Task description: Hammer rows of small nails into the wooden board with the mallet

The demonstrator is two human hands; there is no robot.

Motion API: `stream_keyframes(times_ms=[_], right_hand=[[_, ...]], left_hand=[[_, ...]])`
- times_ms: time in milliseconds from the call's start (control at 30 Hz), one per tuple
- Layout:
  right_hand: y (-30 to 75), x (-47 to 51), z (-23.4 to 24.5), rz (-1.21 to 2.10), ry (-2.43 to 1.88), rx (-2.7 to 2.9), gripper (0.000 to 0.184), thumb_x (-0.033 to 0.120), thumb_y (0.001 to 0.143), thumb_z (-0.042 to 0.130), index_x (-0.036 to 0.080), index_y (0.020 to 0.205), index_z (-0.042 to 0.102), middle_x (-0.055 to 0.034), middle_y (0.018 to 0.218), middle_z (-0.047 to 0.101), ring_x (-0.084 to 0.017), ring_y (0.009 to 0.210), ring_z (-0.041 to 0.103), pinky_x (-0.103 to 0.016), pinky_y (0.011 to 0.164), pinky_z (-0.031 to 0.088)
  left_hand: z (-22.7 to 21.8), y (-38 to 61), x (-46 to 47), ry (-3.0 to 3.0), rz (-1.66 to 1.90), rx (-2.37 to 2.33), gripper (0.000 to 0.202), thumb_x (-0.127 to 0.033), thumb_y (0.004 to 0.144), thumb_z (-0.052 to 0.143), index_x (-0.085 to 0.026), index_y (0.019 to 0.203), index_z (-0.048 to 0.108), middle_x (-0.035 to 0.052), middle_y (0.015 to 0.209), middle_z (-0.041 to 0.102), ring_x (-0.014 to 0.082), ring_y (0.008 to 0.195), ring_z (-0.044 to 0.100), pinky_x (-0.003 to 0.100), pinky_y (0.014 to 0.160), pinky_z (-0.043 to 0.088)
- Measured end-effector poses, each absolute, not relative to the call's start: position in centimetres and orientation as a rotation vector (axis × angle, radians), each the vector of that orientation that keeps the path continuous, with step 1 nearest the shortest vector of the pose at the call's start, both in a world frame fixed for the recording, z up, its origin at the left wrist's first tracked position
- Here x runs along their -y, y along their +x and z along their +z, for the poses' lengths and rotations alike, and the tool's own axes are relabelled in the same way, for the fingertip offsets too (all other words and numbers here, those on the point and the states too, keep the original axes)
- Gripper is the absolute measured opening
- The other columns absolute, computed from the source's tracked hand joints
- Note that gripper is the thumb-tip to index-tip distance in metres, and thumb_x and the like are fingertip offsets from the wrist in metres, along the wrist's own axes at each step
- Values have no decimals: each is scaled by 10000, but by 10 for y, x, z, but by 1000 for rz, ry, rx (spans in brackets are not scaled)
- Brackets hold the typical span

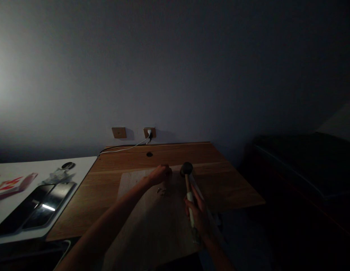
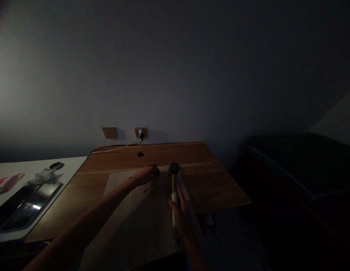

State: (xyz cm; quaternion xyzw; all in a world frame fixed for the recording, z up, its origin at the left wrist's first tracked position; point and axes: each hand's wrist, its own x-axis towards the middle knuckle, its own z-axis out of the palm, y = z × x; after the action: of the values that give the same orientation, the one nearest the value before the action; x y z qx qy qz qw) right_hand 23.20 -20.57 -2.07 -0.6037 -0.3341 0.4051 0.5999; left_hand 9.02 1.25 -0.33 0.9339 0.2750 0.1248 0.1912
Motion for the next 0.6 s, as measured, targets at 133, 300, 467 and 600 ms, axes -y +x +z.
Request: stream_keyframes(times_ms=[133, 300, 467, 600], right_hand=[[233, 206, -19, 936, -1407, 763, 795, 464, 804, 701, 215, 1534, 507, 58, 602, 574, -147, 466, 505, -240, 427, 413], [231, 207, -10, 946, -1411, 768, 787, 446, 799, 692, 209, 1528, 514, 48, 629, 593, -146, 475, 500, -248, 441, 421], [229, 208, -3, 968, -1432, 741, 852, 458, 774, 695, 162, 1543, 480, 48, 643, 586, -143, 481, 509, -248, 439, 432], [230, 208, -4, 970, -1421, 759, 850, 452, 791, 689, 169, 1558, 460, 84, 541, 514, -137, 442, 472, -230, 420, 388]], left_hand=[[-3, 92, -10, 2667, 321, -743, 236, -18, 794, 596, -134, 900, 773, 103, 959, 733, 203, 905, 693, 262, 829, 513], [0, 91, -4, 2616, 355, -799, 372, -7, 789, 601, -133, 1112, 738, 98, 1001, 762, 200, 902, 712, 255, 815, 532], [-2, 100, -6, 2593, 379, -845, 447, 24, 768, 570, -153, 1146, 731, 76, 966, 784, 188, 870, 728, 252, 802, 544], [-11, 107, -9, 2468, 492, -817, 444, 8, 759, 593, -156, 1153, 716, 62, 967, 797, 174, 866, 736, 255, 796, 553]])
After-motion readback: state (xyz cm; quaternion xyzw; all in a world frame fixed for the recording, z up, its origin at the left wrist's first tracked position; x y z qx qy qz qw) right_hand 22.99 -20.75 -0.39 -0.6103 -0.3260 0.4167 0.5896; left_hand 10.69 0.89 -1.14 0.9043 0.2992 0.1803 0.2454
